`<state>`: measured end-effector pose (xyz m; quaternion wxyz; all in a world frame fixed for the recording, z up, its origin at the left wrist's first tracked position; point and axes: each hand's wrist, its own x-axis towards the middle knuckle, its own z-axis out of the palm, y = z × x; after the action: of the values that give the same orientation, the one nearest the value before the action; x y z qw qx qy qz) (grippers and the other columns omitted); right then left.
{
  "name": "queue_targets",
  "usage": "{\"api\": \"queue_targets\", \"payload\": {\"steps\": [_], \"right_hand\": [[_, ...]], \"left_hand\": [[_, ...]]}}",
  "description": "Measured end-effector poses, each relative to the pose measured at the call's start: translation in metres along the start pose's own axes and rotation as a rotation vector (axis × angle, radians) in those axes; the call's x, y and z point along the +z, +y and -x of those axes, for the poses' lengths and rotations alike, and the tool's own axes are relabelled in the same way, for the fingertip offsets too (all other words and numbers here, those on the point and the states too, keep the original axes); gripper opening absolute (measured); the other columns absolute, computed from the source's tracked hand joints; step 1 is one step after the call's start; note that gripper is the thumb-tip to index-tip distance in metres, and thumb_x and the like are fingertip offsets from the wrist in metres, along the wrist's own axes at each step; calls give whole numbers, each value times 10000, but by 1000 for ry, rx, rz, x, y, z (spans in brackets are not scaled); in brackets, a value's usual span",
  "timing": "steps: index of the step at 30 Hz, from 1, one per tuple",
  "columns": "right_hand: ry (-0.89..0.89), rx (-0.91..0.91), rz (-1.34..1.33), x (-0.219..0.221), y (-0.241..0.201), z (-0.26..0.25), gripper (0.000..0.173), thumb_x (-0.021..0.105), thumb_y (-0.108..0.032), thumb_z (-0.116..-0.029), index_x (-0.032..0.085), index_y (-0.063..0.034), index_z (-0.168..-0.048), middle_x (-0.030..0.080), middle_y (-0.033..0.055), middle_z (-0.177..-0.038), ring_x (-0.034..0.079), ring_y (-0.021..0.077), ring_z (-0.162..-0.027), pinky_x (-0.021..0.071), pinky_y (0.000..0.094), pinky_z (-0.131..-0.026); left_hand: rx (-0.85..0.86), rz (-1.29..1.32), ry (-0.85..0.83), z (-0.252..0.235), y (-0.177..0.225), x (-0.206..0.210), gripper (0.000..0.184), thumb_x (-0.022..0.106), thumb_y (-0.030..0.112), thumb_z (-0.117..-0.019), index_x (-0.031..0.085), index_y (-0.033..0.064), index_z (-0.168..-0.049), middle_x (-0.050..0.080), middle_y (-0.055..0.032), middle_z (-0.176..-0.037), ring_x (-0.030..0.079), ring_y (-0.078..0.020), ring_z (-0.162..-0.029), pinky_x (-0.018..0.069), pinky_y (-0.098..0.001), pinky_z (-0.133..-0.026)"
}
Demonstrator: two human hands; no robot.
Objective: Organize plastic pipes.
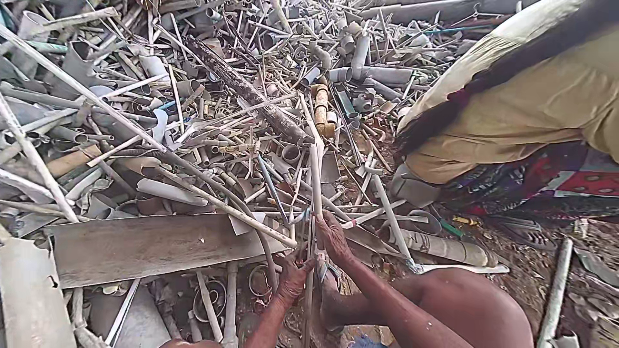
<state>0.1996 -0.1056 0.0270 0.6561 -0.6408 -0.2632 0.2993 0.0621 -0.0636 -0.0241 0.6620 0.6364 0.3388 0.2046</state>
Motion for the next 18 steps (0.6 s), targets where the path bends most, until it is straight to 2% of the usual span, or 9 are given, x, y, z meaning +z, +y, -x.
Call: {"api": "queue_targets", "payload": {"steps": [2,5,6,8,11,13,15,17,18], "right_hand": [[-12,3,-43,10,0,-8,302,441,-146,-1059,546,70,-1242,653,4,-852,615,12,-661,536,188,-638],[-3,40,-25,19,4,-15,308,458,-107,-1061,524,92,-1288,641,50,-891,595,35,-651,525,206,-618],[0,35,9,20,5,-16,315,473,-98,-1055,526,98,-1294,632,74,-927,593,46,-672,524,216,-634],[1,-15,124,23,7,-15,325,504,-86,-1036,563,107,-1290,596,147,-1071,598,91,-798,520,229,-716],[16,-137,269,31,21,-2,342,564,-86,-987,628,128,-1246,607,268,-1173,610,265,-1020,504,363,-914],[1,-187,303,43,30,15,355,576,-108,-963,646,131,-1215,598,297,-1187,608,319,-1055,506,406,-931],[11,-244,319,54,38,33,357,594,-116,-934,671,124,-1187,614,299,-1167,637,313,-1004,539,398,-872],[3,-267,326,57,39,46,362,600,-90,-921,665,136,-1197,614,319,-1174,641,350,-1026,536,421,-896],[0,-284,336,55,41,49,371,603,-93,-921,661,139,-1205,612,324,-1186,639,359,-1047,533,420,-920]], "left_hand": [[-13,3,3,-1,-3,2,446,729,63,-878,619,-94,-1281,716,-144,-1062,666,-69,-906,530,-244,-878],[15,38,16,-6,-6,-7,454,713,62,-879,607,-95,-1292,723,-111,-1042,662,-32,-873,534,-210,-830],[18,55,42,-8,-4,-11,445,691,58,-900,595,-97,-1306,722,-116,-1069,662,-41,-892,530,-217,-836],[35,67,168,-13,13,-20,385,650,27,-953,583,-112,-1306,716,-149,-1129,676,-79,-955,535,-240,-880],[234,-55,367,-31,42,-27,354,639,46,-942,622,-141,-1242,711,-206,-1147,674,-140,-1031,508,-276,-949],[333,-131,450,-44,62,-30,332,668,90,-927,659,-128,-1178,727,-201,-1096,694,-157,-1002,529,-300,-931],[310,-124,465,-50,78,-30,334,737,112,-895,660,-116,-1127,704,-161,-986,658,-131,-886,525,-299,-845],[259,-49,392,-48,85,-30,409,785,61,-848,638,-110,-1188,737,-144,-1027,698,-113,-922,554,-275,-877],[239,-5,360,-46,86,-29,459,800,25,-820,615,-117,-1215,748,-137,-1008,709,-112,-898,561,-271,-852]]}}
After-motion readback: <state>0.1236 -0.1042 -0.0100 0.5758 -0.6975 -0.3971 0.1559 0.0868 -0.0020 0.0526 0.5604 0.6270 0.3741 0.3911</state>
